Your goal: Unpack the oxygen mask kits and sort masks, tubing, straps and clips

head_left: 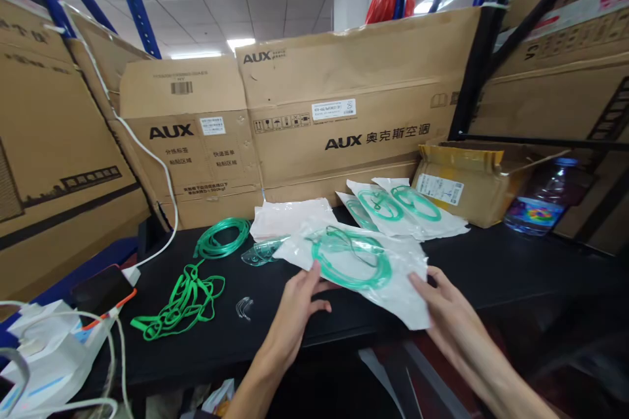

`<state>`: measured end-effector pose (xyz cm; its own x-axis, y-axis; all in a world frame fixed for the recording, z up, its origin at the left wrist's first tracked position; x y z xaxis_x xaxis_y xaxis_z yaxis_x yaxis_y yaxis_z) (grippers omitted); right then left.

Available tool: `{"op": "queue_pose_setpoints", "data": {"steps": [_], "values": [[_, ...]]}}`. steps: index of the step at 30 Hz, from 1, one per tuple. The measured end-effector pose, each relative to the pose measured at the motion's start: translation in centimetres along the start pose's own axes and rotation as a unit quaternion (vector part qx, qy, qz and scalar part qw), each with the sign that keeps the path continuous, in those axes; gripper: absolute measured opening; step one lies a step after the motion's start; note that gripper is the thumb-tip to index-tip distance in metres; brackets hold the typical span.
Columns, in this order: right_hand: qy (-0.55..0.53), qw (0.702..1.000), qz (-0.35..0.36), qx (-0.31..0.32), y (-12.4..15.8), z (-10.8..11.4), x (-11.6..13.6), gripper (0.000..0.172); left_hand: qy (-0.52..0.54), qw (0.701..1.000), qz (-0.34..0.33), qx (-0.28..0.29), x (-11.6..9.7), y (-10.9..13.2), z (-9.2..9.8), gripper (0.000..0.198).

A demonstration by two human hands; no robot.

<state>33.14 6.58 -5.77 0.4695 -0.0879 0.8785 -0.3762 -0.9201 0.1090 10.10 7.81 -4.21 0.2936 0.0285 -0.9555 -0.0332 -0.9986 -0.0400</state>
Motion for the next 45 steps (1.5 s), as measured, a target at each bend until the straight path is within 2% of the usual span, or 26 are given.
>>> {"op": "queue_pose_setpoints", "data": {"steps": [4,8,12,16,18,20,23,25,28,31,34,38,41,43,45], "values": [[-0.005,0.999,-0.031,0.025,0.7,-1.0,-2.7,0.051,-0.053,0.995,-0.038,-0.072,-1.9,-1.3,2.7,0.047],[-0.075,0.992,-0.085,0.061,0.8,-1.6,-3.5,0.038,-0.114,0.984,-0.103,-0.090,-5.0,-3.0,3.4,0.041],[-0.111,0.981,-0.140,0.074,1.0,-2.4,-4.2,0.037,-0.177,0.967,-0.168,-0.072,-9.0,-3.6,1.4,0.043],[-0.129,0.972,-0.175,0.084,1.3,-2.8,-4.9,0.037,-0.247,0.939,-0.235,-0.050,-12.5,-3.1,-1.3,0.044],[-0.153,0.964,-0.195,0.101,1.5,-3.1,-5.3,0.034,-0.278,0.921,-0.270,-0.044,-13.9,-2.7,-2.3,0.045],[-0.186,0.951,-0.213,0.127,1.8,-3.7,-5.4,0.028,-0.284,0.915,-0.283,-0.045,-14.7,-2.6,-2.6,0.044],[-0.213,0.935,-0.232,0.162,2.5,-4.4,-5.3,0.021,-0.263,0.924,-0.272,-0.057,-14.8,-3.0,-2.0,0.043],[-0.190,0.941,-0.233,0.158,2.8,-4.5,-5.4,0.024,-0.225,0.938,-0.253,-0.071,-14.6,-3.6,-1.0,0.040],[-0.122,0.962,-0.211,0.122,2.8,-3.8,-5.2,0.032,-0.159,0.954,-0.231,-0.107,-14.3,-5.2,1.4,0.034],[-0.081,0.976,-0.177,0.093,2.4,-2.6,-4.1,0.029,-0.133,0.952,-0.226,-0.160,-14.2,-7.2,4.4,0.027],[-0.075,0.985,-0.147,0.051,1.7,-0.8,-3.0,0.019,-0.137,0.949,-0.203,-0.199,-13.3,-9.3,7.3,0.024],[-0.076,0.989,-0.125,-0.006,1.0,1.2,-2.2,0.011,-0.227,0.949,-0.118,-0.185,-10.7,-11.2,9.9,0.032],[-0.066,0.991,-0.117,0.007,1.0,1.1,-2.2,0.014,-0.342,0.923,-0.076,-0.160,-9.7,-10.9,11.4,0.044],[-0.061,0.992,-0.110,0.029,1.2,0.7,-2.2,0.018,-0.423,0.888,-0.085,-0.159,-10.1,-10.2,12.0,0.050],[-0.055,0.992,-0.107,0.042,1.2,0.5,-2.4,0.022,-0.496,0.844,-0.120,-0.165,-11.1,-9.8,11.8,0.051]]}}
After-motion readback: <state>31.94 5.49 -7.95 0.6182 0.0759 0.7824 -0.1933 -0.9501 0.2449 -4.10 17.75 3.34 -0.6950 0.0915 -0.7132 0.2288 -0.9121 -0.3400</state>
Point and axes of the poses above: each hand's wrist, its own y-axis away from the middle knuckle, its own z-axis out of the back of the hand, x = y × z, the point moved 9 cm from there along -y, towards the middle knuckle, and after that the axes turned 10 degrees about -x, right-handed, at the moved point
